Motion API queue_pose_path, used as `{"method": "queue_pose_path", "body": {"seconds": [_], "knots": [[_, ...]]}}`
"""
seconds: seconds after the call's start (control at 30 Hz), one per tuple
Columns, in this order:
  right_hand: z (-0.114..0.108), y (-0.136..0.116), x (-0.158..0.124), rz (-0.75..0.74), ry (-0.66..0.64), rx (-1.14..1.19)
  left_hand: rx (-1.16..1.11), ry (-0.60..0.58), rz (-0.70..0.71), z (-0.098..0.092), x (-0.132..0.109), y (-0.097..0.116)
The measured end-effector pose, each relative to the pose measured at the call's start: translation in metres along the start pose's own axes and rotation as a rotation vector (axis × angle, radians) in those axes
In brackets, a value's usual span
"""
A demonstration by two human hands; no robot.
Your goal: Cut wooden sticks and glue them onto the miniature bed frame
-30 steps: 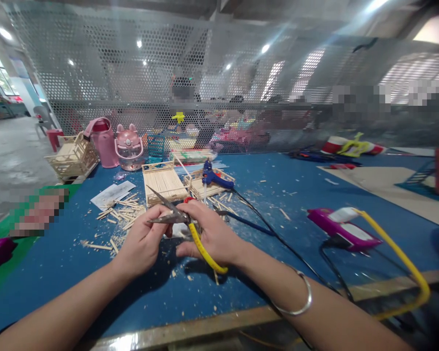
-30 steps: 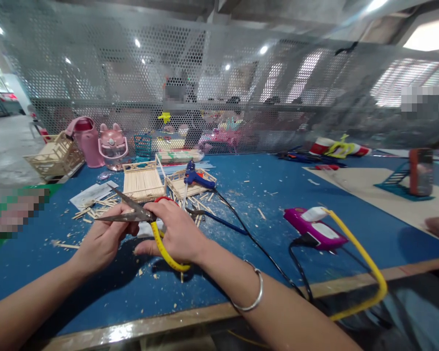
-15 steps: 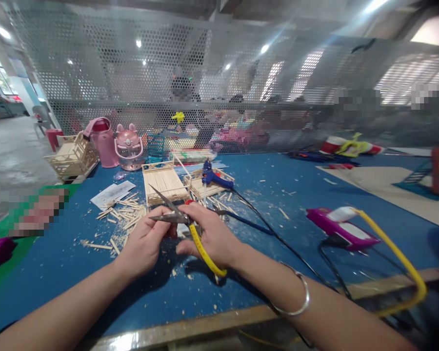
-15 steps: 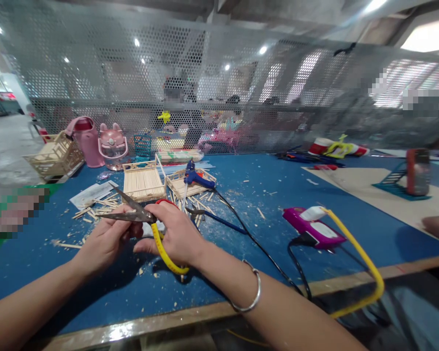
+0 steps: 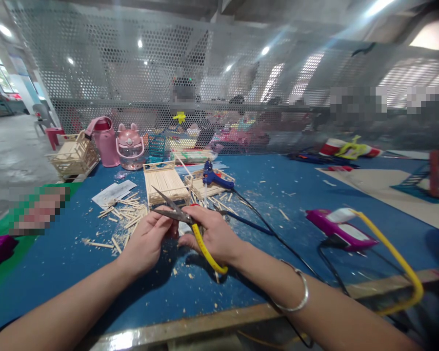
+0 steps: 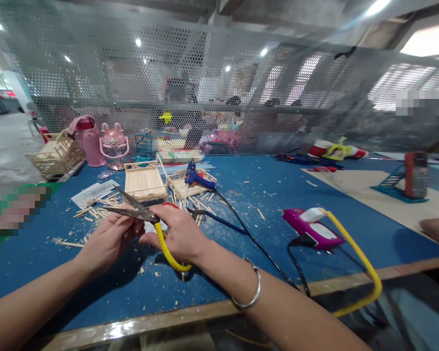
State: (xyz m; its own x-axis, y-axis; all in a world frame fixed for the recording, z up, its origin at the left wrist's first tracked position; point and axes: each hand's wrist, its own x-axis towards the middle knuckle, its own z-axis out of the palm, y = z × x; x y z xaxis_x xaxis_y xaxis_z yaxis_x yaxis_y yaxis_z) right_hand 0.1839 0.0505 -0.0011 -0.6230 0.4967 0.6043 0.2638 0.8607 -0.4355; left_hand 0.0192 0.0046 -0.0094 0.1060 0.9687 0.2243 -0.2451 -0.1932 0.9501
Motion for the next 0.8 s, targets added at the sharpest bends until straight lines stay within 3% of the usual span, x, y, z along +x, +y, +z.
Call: {"method": "queue_pose_path", "body": {"seconds": [0.2, 0.53, 0.8], "knots": [[0.000, 0.000, 0.000, -0.048, 0.018, -0.006, -0.068, 0.003, -0.010, 0.003, -0.001, 0.000], [0.002, -0.001, 0.002, 0.034, -0.012, 0.041, -0.137, -0.014, -0.010, 0.005, -0.002, 0.010], [-0.005, -0.002, 0.006, 0.231, 0.293, 0.129, -0.014, 0.007, 0.029, 0.003, -0.001, 0.007]]}}
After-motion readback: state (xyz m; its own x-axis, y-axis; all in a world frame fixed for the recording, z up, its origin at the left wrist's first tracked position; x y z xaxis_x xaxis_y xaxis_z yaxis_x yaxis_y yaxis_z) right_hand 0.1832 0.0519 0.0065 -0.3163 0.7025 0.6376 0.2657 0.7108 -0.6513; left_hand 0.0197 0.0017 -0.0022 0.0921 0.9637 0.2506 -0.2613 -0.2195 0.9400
